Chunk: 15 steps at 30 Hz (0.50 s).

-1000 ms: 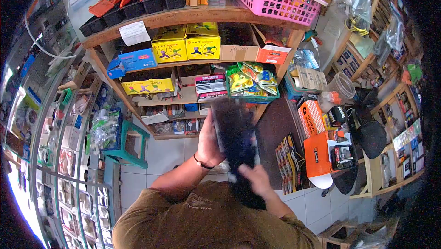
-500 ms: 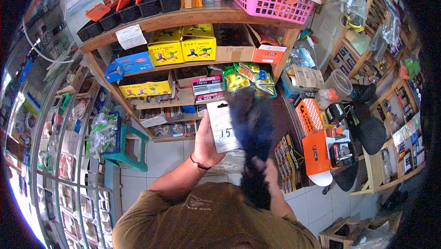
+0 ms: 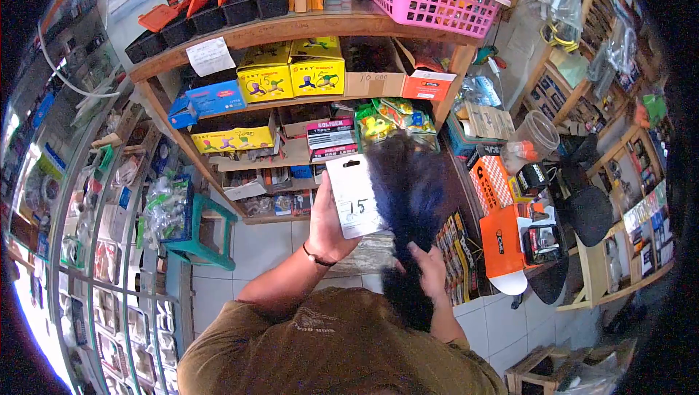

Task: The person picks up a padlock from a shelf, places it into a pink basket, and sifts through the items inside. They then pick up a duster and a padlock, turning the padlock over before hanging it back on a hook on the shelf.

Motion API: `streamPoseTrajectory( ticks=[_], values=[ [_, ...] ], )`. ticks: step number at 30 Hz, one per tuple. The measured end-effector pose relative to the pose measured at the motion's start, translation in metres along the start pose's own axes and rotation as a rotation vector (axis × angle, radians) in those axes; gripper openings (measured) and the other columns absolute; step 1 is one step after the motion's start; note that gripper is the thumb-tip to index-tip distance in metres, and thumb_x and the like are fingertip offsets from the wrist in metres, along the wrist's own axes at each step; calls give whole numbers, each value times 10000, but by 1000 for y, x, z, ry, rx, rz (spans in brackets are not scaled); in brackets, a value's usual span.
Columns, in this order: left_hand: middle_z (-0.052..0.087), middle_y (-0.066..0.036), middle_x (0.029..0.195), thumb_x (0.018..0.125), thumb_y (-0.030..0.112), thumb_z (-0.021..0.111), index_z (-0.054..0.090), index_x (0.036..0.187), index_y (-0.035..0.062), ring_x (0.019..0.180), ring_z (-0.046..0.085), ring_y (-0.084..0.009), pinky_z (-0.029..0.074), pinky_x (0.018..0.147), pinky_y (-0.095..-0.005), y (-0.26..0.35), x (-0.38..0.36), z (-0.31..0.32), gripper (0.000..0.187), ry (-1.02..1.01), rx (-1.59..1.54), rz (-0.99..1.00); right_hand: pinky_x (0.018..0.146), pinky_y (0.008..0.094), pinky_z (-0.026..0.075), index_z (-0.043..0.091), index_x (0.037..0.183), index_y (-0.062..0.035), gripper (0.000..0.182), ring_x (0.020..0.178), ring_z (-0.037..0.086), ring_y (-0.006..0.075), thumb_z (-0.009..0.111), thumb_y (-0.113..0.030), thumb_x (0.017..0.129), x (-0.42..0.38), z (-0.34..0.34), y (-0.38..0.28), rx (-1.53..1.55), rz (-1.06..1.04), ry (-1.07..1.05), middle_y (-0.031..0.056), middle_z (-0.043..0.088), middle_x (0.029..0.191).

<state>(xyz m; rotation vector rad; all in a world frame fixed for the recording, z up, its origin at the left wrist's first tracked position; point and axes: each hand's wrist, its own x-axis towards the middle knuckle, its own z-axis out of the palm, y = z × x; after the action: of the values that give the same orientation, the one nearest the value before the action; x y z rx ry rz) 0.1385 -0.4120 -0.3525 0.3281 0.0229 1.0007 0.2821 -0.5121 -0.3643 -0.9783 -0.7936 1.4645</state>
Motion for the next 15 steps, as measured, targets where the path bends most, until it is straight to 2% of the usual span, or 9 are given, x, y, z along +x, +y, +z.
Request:
streamPoseTrajectory(
  ticks=[2,3,4,7,8,10,11,12,15],
  values=[
    [324,-127,1310,863,483,284,293,1288,112,1174,355,-294,287,967,-474,-3,1,0,565,-21,32,39,800,296,419,494,1095,-2,338,878,536,143,525,-201,824,-6,27,-30,-685,350,22,70,568,992],
    [310,-129,1319,854,492,301,287,1296,153,1179,335,-333,257,952,-551,-1,-1,-13,557,-224,-123,-123,872,312,363,443,1151,0,405,995,472,142,545,-202,814,-12,14,19,-497,-26,-81,80,498,1118],
    [296,-130,1327,850,487,318,286,1298,188,1177,320,-371,251,912,-616,-5,2,-11,539,-158,-130,-90,936,332,295,393,1195,0,450,1096,387,136,542,-193,817,-11,12,28,-87,207,-370,84,413,1216],
    [360,-118,1290,855,485,312,307,1284,115,1161,375,-291,300,962,-462,-1,-1,5,567,-43,-17,-30,800,326,425,485,1100,6,325,867,548,170,510,-178,833,-4,-6,0,-147,193,-108,72,566,1000],
    [393,-109,1267,856,493,300,316,1275,84,1153,393,-250,308,972,-389,3,0,-5,586,-286,-140,-90,724,312,460,521,1041,10,295,741,580,185,516,-194,828,-1,-4,0,0,-8,-32,59,602,887],
    [359,-118,1290,853,489,312,316,1277,104,1157,379,-291,296,968,-458,-4,1,0,573,-1,-15,-17,795,306,424,481,1100,15,353,854,552,173,513,-209,829,1,10,-10,-673,461,63,70,570,992],
    [315,-127,1316,851,485,316,314,1278,125,1160,361,-337,268,957,-535,-1,0,-9,559,-175,-77,-131,849,294,378,427,1164,13,410,950,499,156,509,-214,833,-8,16,22,-479,-49,-52,64,523,1079],
    [271,-132,1337,849,476,327,306,1284,144,1156,346,-376,249,928,-604,-9,5,-25,547,-211,-131,-79,899,292,328,365,1217,12,481,1033,437,149,517,-227,828,-11,12,30,-113,119,-349,66,469,1152],
    [405,-126,1252,856,472,330,356,1254,103,1113,425,-288,305,963,-452,-3,4,2,543,-40,15,3,743,285,441,522,1050,4,313,811,554,132,514,-219,829,-4,-9,9,-180,177,-61,45,588,926]
  ],
)
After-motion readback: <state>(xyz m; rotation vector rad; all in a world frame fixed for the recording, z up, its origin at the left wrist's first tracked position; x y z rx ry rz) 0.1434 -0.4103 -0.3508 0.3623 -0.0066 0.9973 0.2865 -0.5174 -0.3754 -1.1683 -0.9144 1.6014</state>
